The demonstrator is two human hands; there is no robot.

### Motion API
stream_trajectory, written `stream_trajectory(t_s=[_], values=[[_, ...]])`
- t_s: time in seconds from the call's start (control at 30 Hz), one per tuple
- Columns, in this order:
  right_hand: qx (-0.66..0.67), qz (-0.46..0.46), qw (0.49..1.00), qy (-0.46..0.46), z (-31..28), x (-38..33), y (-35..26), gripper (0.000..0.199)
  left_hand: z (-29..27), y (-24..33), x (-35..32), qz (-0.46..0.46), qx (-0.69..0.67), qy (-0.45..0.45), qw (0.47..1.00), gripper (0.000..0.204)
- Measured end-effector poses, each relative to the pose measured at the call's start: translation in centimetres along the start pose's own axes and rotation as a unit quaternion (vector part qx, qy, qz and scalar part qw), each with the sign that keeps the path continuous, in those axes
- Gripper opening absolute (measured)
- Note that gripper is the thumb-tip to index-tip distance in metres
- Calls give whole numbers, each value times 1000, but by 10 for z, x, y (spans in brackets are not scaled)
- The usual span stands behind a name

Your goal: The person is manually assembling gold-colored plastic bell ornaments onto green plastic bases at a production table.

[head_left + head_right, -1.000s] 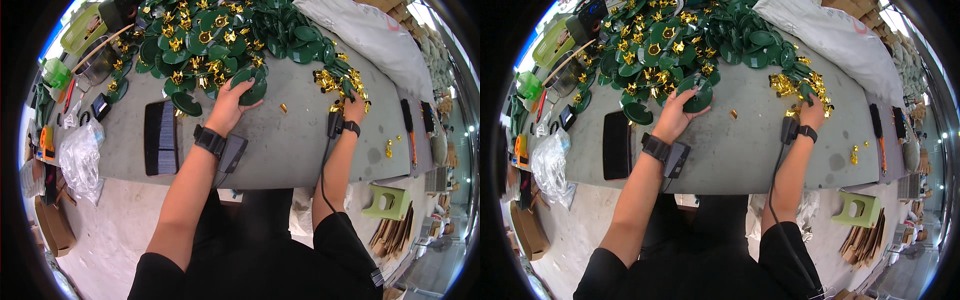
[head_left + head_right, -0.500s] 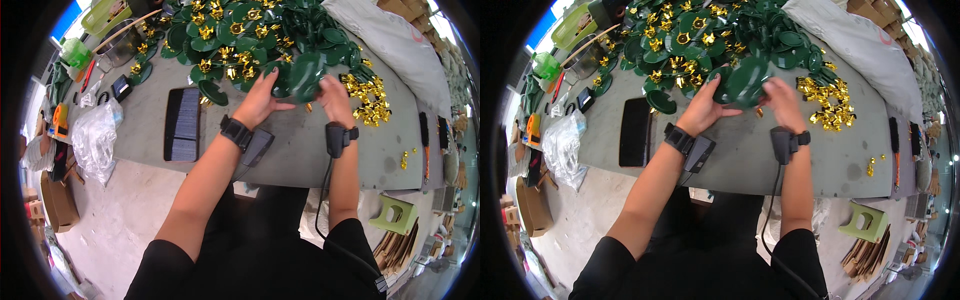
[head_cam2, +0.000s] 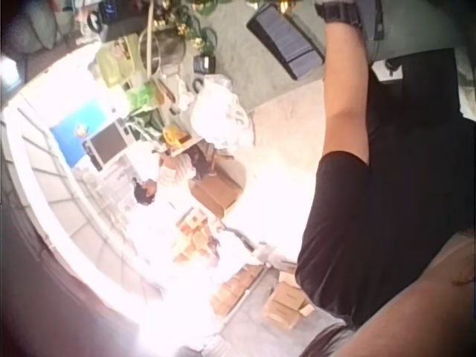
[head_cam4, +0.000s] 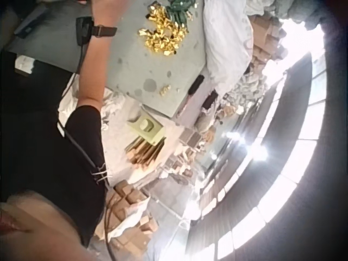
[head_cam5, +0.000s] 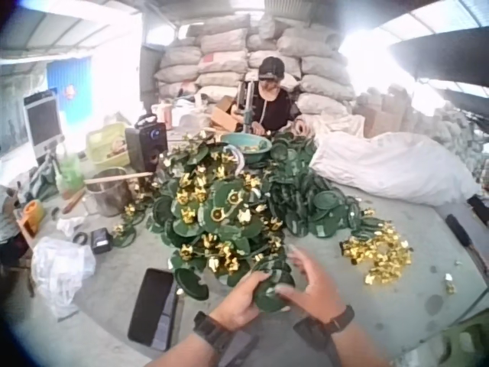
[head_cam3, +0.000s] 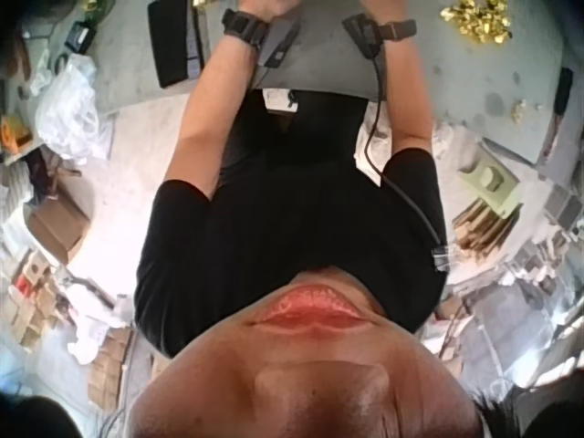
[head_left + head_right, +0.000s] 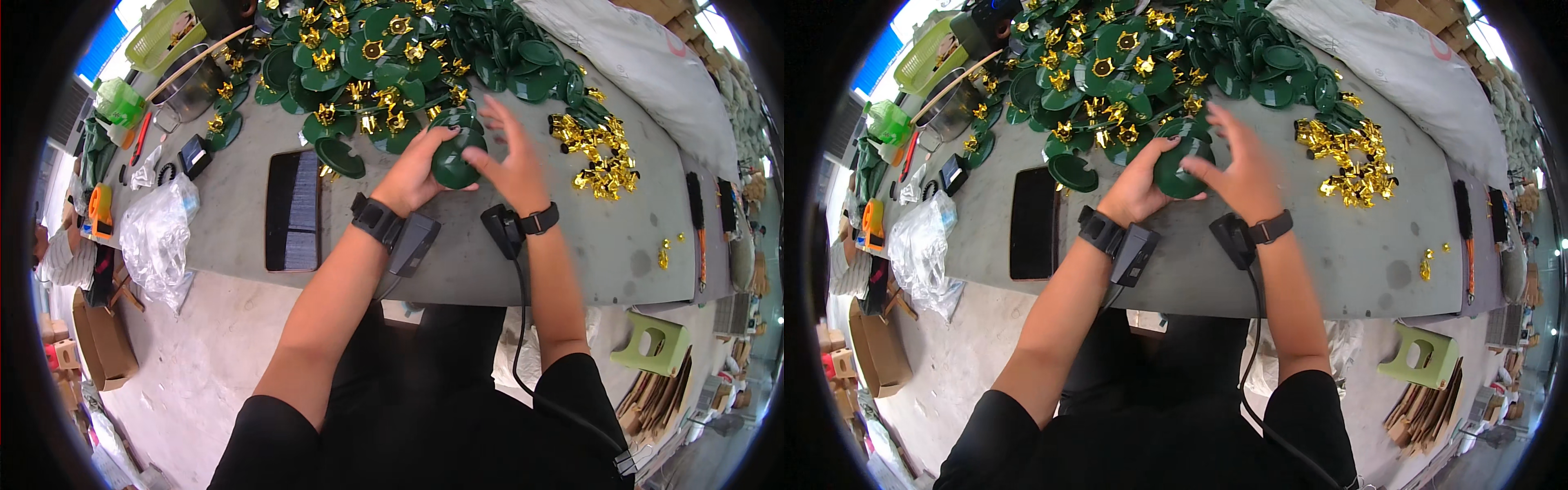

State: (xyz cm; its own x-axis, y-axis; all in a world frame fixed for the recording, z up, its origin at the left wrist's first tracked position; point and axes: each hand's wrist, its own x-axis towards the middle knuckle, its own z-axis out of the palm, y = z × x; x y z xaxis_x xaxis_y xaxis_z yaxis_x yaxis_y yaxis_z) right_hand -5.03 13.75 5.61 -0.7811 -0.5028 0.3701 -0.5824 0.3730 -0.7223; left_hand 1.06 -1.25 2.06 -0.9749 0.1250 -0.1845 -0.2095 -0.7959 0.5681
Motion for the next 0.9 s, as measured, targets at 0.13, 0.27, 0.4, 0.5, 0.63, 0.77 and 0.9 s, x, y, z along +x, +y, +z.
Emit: stream_trajectory(t_s=[0.13, 0.27, 0.4, 0.5, 0.63, 0.77, 0.9], values=[[-10, -151, 987, -62, 11, 0, 3, 82, 2, -6, 6, 67, 19, -13, 997, 40], [36, -136, 988, -60, 11, 0, 9, 87, 3, 2, 0, -12, -109, -115, 987, 42], [44, -183, 980, -70, 15, -1, 5, 87, -1, 0, -2, -4, -77, -62, 995, 39], [20, -175, 979, -103, 10, -1, -1, 87, -3, 1, -4, -8, -68, -115, 991, 35], [-4, -212, 974, -78, 10, 1, 4, 92, 1, -1, -11, 11, -67, -129, 989, 37], [-66, -219, 971, -64, 7, -2, 3, 93, -3, -3, -10, 17, -49, -136, 989, 42], [-32, -184, 982, -21, -9, 6, 28, 87, 0, 1, -10, 75, -32, -123, 989, 48]])
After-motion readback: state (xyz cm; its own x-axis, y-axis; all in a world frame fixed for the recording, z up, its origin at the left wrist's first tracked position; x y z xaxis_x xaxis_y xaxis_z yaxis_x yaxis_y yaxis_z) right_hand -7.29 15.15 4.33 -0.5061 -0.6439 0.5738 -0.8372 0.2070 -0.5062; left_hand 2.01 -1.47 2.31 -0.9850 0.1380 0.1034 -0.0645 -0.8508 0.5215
